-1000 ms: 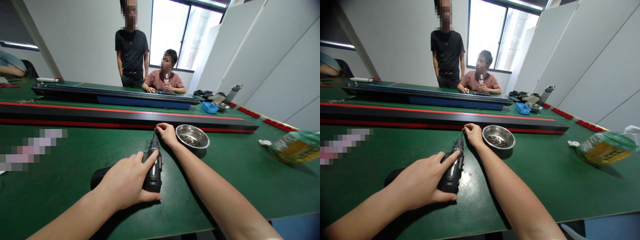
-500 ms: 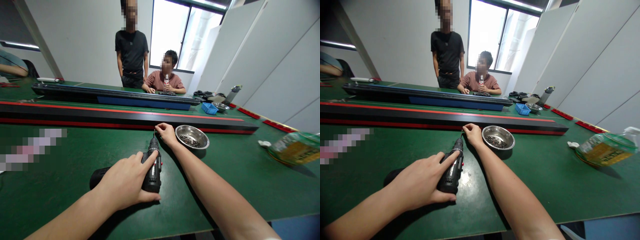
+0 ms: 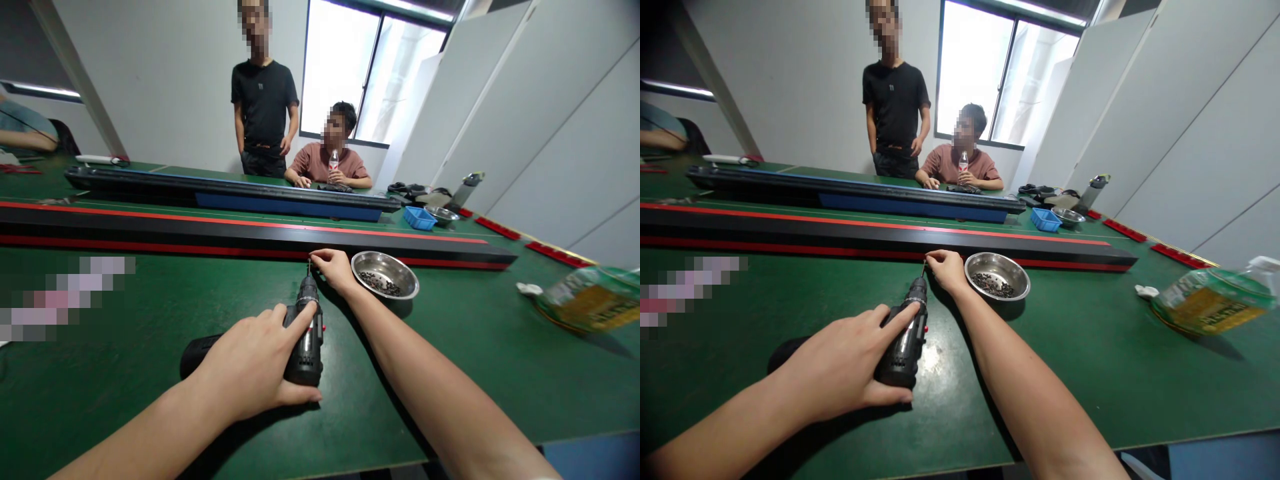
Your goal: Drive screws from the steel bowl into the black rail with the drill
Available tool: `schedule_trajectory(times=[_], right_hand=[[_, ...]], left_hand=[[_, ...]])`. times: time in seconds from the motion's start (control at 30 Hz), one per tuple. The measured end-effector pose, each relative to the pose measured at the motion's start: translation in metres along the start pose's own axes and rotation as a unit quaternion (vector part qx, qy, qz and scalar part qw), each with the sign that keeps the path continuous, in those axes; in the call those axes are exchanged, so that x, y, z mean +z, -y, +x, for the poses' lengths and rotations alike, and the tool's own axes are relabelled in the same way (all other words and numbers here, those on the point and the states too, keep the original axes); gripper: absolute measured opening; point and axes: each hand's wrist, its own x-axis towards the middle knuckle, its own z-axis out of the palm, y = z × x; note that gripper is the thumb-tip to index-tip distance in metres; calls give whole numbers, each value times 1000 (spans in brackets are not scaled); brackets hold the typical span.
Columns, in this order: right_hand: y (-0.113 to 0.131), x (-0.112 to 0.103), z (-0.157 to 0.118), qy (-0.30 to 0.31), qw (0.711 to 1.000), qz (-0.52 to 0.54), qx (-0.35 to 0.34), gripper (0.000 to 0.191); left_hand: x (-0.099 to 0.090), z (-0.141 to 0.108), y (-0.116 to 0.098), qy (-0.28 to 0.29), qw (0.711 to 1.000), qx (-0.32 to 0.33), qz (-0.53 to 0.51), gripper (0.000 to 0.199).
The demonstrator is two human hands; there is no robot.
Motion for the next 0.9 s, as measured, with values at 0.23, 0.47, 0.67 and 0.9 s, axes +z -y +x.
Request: schedule_trajectory(times=[0.23, 0.47, 0.67, 0.9], right_hand=[[0, 0, 0, 8, 1000, 9, -2, 16], [-1, -1, -1, 9, 1000, -16, -19, 16], [-4, 0, 1, 11, 999, -36, -32, 16], [-9, 1, 2, 22, 999, -2, -32, 16]], left_hand=[[1, 0, 1, -4, 1000, -1, 0, 111], [1, 0, 1, 0, 1000, -1, -2, 111], [1, 0, 1, 2, 1000, 0, -2, 111], [1, 1, 1, -1, 1000, 2, -4, 111]])
